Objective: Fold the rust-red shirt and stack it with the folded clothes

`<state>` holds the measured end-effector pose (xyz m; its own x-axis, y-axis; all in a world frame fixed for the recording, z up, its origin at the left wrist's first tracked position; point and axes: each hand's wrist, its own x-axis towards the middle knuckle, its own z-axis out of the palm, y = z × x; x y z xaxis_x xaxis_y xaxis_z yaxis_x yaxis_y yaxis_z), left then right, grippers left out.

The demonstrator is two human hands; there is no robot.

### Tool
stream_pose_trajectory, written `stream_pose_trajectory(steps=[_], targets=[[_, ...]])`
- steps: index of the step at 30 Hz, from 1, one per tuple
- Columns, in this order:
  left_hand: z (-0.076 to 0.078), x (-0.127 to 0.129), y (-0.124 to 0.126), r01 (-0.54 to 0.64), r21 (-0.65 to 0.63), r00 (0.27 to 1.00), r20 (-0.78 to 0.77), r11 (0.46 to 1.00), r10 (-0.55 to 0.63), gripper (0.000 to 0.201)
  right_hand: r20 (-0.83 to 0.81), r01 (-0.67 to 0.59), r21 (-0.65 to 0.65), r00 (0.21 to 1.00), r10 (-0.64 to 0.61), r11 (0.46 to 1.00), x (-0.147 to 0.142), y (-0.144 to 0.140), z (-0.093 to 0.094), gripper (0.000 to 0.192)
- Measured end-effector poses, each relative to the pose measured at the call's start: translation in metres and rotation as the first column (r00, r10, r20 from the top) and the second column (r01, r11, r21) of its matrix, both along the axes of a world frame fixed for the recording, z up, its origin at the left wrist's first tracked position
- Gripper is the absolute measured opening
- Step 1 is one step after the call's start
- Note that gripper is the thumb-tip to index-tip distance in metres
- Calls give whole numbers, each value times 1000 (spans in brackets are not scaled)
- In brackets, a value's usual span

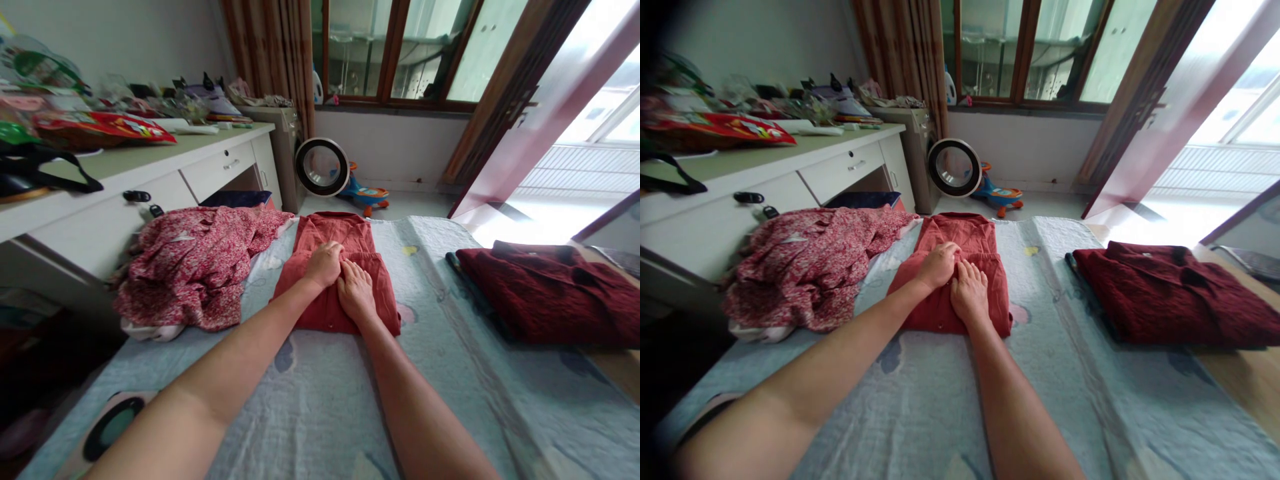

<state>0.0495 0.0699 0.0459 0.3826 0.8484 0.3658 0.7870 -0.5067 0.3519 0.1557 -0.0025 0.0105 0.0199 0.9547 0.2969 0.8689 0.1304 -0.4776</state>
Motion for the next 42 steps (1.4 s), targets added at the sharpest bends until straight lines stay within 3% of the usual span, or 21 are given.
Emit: stream_pose_trajectory(steps=[3, 7, 11, 17, 23, 31, 36, 40, 42], targets=[[-11, -1, -17, 87, -59, 995, -33, 994, -89, 35, -142, 15, 49, 990, -8, 999, 4, 4, -4, 48], [-30, -6, -27, 41, -130, 985, -161, 991, -62, 47, -230, 15, 67, 973, 1, 998, 9, 9, -9, 49], [-40, -7, -30, -30, -114, 979, -204, 993, 6, 53, -169, -49, 25, 984, 53, 998, 10, 11, -12, 49], [-44, -5, -33, -70, -98, 973, -228, 993, 46, 55, 27, -43, -107, 999, 46, 993, 15, 13, -10, 51], [-40, -4, -36, -83, -99, 969, -239, 992, 57, 55, 228, 68, -277, 974, -3, 958, 36, 11, 2, 59], [-40, -2, -37, -119, -120, 962, -260, 986, 85, 57, 222, 206, -368, 966, -129, 907, 43, 11, 4, 75], [-43, -3, -37, -128, -119, 962, -257, 985, 94, 57, 182, 255, -284, 961, -210, 924, 40, 9, 3, 77], [-45, -5, -35, -112, -132, 964, -255, 985, 75, 56, 151, 101, -61, 984, -90, 993, 34, 8, 4, 59], [-46, -5, -34, -110, -136, 964, -257, 985, 72, 55, 140, 10, -30, 990, -6, 999, 29, 8, 2, 55]])
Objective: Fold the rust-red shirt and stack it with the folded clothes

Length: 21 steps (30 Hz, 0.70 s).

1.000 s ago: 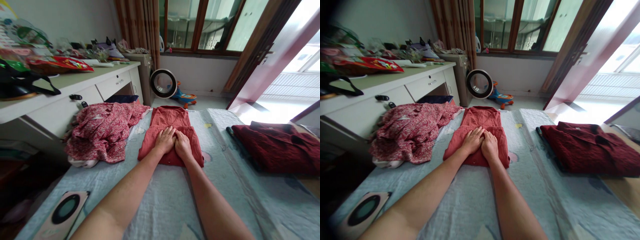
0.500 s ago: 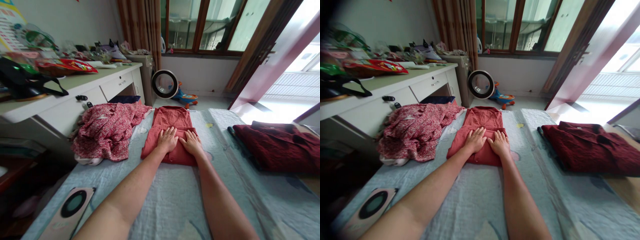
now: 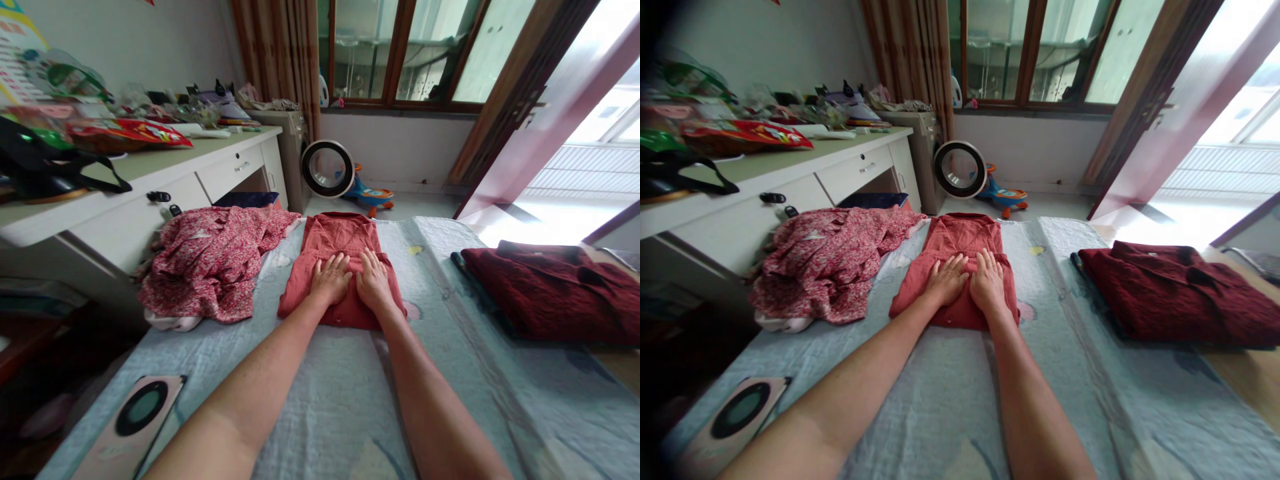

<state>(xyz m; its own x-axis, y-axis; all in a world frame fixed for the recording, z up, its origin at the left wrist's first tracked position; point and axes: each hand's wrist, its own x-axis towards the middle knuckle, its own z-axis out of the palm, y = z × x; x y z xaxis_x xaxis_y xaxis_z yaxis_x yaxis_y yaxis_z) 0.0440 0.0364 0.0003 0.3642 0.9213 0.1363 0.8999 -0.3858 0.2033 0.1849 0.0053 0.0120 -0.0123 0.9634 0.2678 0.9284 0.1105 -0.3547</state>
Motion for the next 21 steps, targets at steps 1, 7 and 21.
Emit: stream_pose_trajectory(steps=[1, 7, 21], targets=[[0, 0, 1, 1, -2, 1000, -1, 1000, -1, 55, 1, -29, -17, 1000, 29, 999, -2, 0, -2, 54], [-2, 1, 1, -4, 3, 1000, 4, 1000, 4, 55, 74, 16, -134, 997, -6, 991, -7, -3, -7, 52], [4, 2, -5, -19, 8, 1000, 22, 1000, 19, 56, 91, 210, -324, 978, -190, 923, 10, -3, 3, 73]])
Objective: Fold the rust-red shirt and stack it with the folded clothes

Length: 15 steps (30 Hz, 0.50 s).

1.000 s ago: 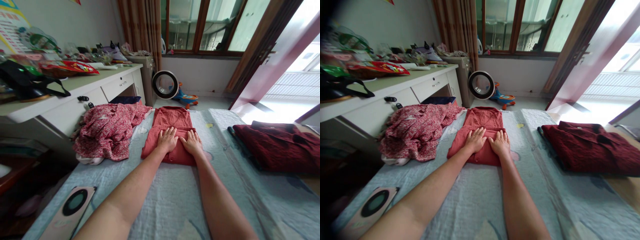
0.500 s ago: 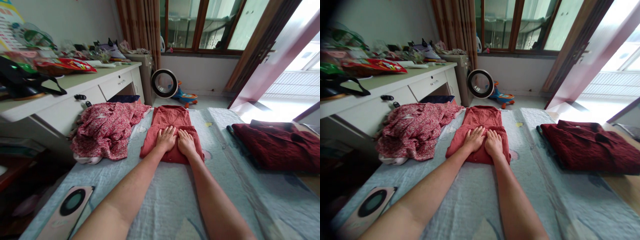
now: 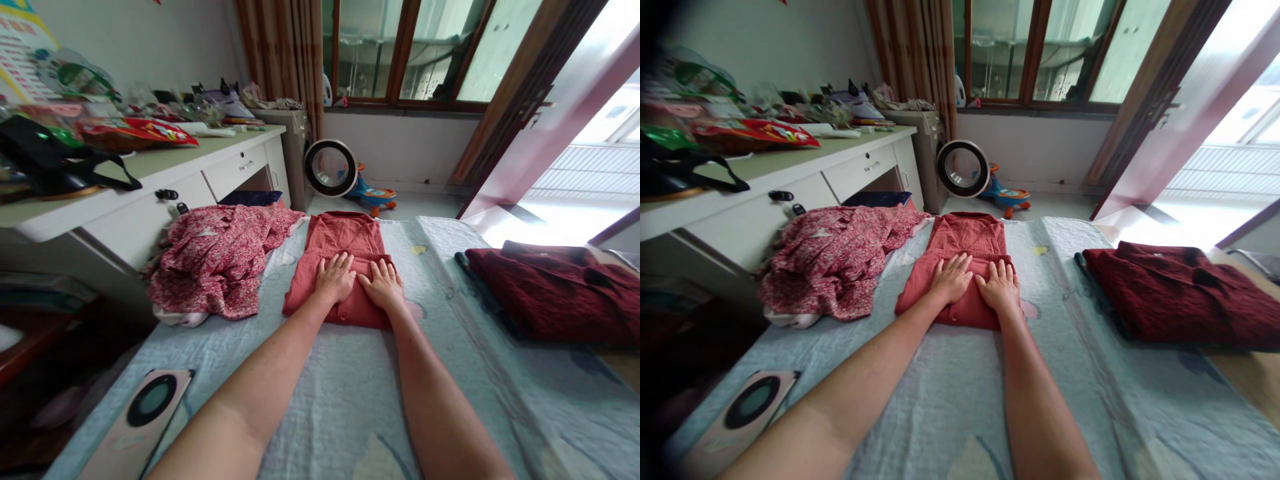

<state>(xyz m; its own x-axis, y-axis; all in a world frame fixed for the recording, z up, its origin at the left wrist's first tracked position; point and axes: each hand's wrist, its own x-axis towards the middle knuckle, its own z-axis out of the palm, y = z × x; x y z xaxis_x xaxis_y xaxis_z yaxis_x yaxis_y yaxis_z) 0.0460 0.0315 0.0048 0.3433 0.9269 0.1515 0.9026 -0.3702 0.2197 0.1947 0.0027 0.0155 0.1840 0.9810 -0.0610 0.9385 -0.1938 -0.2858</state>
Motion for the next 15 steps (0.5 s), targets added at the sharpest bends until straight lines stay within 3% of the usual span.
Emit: stream_pose_trajectory(steps=[9, 15], targets=[[-1, 1, 1, -3, -3, 1000, 5, 1000, 3, 56, -22, 46, -4, 999, -46, 999, 9, 3, -3, 81], [1, 1, -1, -9, -2, 1000, 8, 1000, 9, 56, -91, 117, 232, 991, -98, 966, 9, 6, -5, 61]])
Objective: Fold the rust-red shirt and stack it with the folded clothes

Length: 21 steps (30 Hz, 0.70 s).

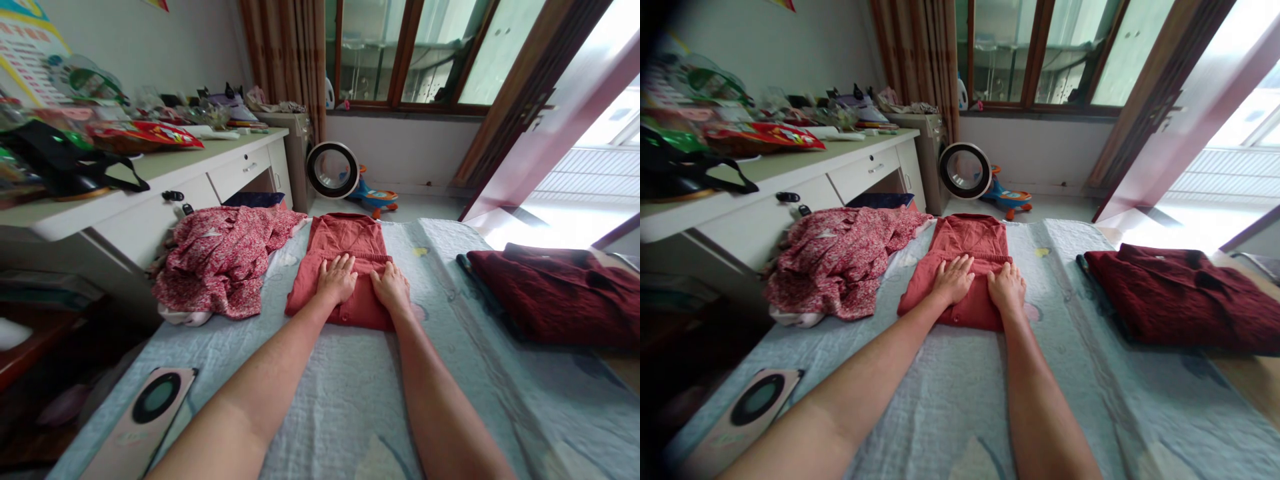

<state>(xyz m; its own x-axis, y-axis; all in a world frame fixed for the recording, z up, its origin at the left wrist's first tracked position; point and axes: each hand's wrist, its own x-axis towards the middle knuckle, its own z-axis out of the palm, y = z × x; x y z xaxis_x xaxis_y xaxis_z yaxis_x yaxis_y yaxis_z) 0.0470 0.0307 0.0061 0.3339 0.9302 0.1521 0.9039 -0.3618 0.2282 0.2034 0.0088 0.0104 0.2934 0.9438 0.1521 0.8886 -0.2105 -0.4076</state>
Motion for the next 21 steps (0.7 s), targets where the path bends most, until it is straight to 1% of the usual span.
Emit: stream_pose_trajectory(steps=[1, 3, 4, 5, 6, 8, 11, 17, 21], targets=[[1, 0, 0, 3, -4, 1000, -1, 1000, -3, 56, -9, -26, 75, 1000, 27, 997, -2, 2, 0, 57], [2, -1, -1, 9, -7, 1000, -2, 1000, -9, 56, -21, -109, 219, 993, 117, 970, -7, 5, -1, 53], [2, -1, -1, 13, -6, 1000, -2, 1000, -13, 56, -27, -151, 266, 986, 164, 952, -10, 6, -3, 53], [2, -1, -1, 14, -4, 1000, -2, 1000, -14, 55, -33, -186, 286, 978, 204, 940, -13, 7, -5, 53], [2, -1, -1, 12, 0, 1000, -1, 1000, -12, 55, -37, -216, 281, 971, 236, 935, -16, 7, -8, 53], [2, -1, -1, 7, 10, 1000, 2, 1000, -7, 55, -32, -267, 223, 959, 281, 938, -19, 7, -13, 52], [0, -1, -1, 3, 17, 1000, 4, 1000, -3, 54, -1, -309, 140, 950, 313, 941, -20, 5, -20, 50], [-1, -1, -1, -3, 39, 1000, 1, 999, 3, 54, 46, -322, 102, 947, 318, 941, -19, 5, -21, 48], [2, -2, -4, 1, 49, 1000, 2, 999, -2, 54, 60, -309, 77, 950, 305, 948, -21, 4, -18, 47]])
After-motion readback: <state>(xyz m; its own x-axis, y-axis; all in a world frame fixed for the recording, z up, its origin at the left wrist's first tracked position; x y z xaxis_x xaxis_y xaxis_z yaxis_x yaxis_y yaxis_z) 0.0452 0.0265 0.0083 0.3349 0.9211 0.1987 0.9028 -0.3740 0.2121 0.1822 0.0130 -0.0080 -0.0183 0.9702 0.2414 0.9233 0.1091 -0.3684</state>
